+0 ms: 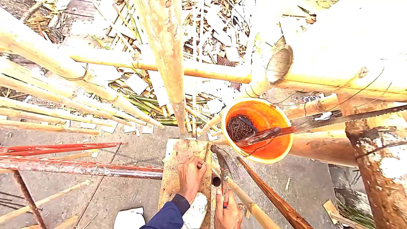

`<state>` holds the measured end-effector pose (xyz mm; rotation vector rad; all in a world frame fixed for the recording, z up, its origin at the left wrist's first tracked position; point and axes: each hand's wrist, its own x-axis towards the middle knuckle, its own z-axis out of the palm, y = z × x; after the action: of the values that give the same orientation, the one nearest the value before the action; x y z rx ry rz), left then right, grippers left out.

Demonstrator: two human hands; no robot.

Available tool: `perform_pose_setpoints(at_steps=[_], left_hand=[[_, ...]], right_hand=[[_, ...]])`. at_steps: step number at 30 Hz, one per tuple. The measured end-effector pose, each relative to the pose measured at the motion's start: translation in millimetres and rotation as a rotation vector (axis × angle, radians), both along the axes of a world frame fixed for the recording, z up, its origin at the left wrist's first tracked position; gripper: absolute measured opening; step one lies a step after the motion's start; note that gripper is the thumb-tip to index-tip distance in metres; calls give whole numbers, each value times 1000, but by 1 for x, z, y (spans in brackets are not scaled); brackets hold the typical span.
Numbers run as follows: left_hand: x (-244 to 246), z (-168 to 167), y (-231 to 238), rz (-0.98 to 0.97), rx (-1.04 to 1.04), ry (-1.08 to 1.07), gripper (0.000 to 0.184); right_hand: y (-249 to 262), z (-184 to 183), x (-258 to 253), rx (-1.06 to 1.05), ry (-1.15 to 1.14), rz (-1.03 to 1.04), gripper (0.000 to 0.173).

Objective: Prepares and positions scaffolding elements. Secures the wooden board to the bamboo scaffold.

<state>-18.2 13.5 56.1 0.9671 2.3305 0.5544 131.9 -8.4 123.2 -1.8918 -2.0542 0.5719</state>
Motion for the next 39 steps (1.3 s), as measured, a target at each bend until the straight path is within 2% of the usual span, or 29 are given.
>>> perform_pose_setpoints(at_steps=[15,22,26,27,31,33,34,37,39], left_hand=[[13,-4,-2,-26,31,76,24],[14,-10,-5,-13,80,83,23],[15,-11,-6,-12,77,61,22],[15,-11,-7,-12,78,53,22],[14,-7,-5,-4,55,20,22],[13,-8,-2,-1,55,25,21],[13,-8,-2,2,60,27,21],[14,-8,-3,-5,65,22,19],[14,-11,-3,-6,87,31,19]], right_hand=[[0,-3,5,-26,3,-16,44],[-2,-8,8,75,0,-3,45],[0,-24,21,-144,-168,61,38],[3,-20,20,-140,-175,57,38],[15,15,5,119,-38,21,44],[17,15,2,271,39,32,51],[15,9,6,272,35,55,51],[9,-20,27,-7,-159,135,37],[11,-16,25,-81,-188,106,34]])
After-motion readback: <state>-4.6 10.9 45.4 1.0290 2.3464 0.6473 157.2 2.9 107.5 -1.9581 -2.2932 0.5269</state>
